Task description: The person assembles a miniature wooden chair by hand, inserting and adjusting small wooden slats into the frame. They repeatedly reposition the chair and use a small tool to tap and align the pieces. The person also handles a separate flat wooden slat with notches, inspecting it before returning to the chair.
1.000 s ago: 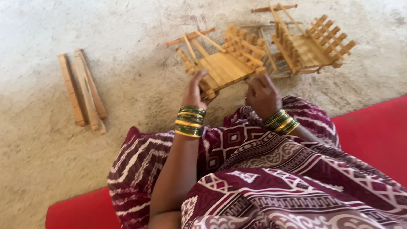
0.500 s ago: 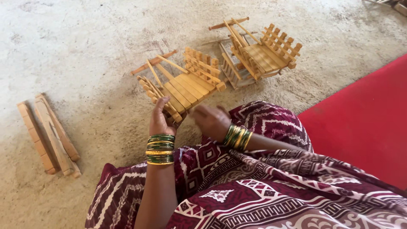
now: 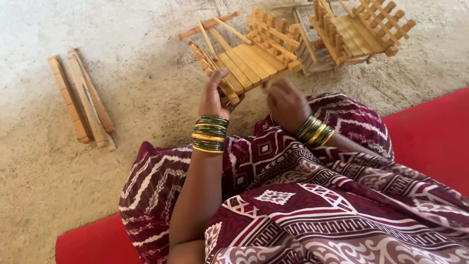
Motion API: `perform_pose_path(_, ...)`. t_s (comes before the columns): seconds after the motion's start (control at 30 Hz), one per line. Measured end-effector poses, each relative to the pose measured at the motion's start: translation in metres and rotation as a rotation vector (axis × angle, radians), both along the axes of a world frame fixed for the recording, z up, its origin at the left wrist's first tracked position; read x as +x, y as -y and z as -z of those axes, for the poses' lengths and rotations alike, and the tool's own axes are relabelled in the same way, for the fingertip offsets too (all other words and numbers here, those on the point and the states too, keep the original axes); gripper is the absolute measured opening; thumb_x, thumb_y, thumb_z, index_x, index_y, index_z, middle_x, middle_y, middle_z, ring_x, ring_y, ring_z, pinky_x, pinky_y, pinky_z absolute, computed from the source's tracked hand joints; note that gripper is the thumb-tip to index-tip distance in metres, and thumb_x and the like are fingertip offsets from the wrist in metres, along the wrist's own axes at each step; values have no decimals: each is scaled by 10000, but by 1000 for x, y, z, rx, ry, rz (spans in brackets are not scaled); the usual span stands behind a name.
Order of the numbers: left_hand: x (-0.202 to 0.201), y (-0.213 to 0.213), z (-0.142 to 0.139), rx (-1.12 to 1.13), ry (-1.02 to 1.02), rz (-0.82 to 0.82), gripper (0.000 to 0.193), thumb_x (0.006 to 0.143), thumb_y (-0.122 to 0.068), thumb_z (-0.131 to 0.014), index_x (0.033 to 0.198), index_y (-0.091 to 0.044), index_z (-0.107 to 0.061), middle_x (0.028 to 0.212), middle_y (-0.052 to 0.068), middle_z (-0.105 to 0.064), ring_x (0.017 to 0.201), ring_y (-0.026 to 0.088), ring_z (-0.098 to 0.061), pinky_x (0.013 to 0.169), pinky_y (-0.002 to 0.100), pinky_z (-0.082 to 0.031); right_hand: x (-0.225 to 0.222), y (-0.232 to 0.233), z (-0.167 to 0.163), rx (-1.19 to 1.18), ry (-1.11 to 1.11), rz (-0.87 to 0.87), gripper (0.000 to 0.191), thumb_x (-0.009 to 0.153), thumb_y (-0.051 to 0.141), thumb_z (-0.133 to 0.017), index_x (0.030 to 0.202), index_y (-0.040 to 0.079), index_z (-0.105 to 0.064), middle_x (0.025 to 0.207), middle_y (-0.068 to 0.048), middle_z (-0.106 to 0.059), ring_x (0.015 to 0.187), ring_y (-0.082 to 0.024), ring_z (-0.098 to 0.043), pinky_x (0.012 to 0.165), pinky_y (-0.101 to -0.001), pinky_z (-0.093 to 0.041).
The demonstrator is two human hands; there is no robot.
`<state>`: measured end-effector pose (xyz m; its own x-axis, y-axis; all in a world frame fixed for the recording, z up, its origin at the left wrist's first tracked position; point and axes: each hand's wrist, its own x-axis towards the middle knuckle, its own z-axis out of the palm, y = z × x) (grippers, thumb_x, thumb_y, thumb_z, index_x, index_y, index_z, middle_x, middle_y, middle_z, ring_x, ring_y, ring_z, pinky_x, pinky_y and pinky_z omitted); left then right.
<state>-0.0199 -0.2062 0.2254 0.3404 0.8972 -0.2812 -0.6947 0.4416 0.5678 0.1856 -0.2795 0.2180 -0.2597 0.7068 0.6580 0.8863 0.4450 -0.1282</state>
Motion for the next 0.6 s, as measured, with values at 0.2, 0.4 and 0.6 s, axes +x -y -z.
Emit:
perform_pose_path(0.2, 2, 3, -16, 8, 11, 37, 394, 775, -311, -788, 1063, -92, -631, 1027, 142, -704, 887, 278, -725, 788, 447, -637, -25, 5, 0, 97, 50, -83, 35, 919, 60, -662, 935, 40, -685, 869, -76, -675, 668, -126, -605, 569, -277, -554)
perform_pose_path(0.4, 2, -2, -18, -56, -35, 24, 368, 764, -272, -788, 1056, -106, -638, 979, 94, -674, 860, 253, -688, 728, 457, -609, 31, -7, -3, 171, 11, 22, 57, 935, -14, -693, 926, 23, -651, 889, -72, -649, 742, -156, -624, 591, -261, -570)
perform_pose_path(0.6, -3, -2, -14, -78, -54, 32, 411, 727, -315, -793, 1061, -135, -636, 989, 92, -688, 875, 253, -693, 715, 451, -597, 68, 7, 3, 91, -102, 239, 112, 914, -30, -740, 858, 17, -655, 867, -79, -646, 672, -125, -628, 531, -247, -562)
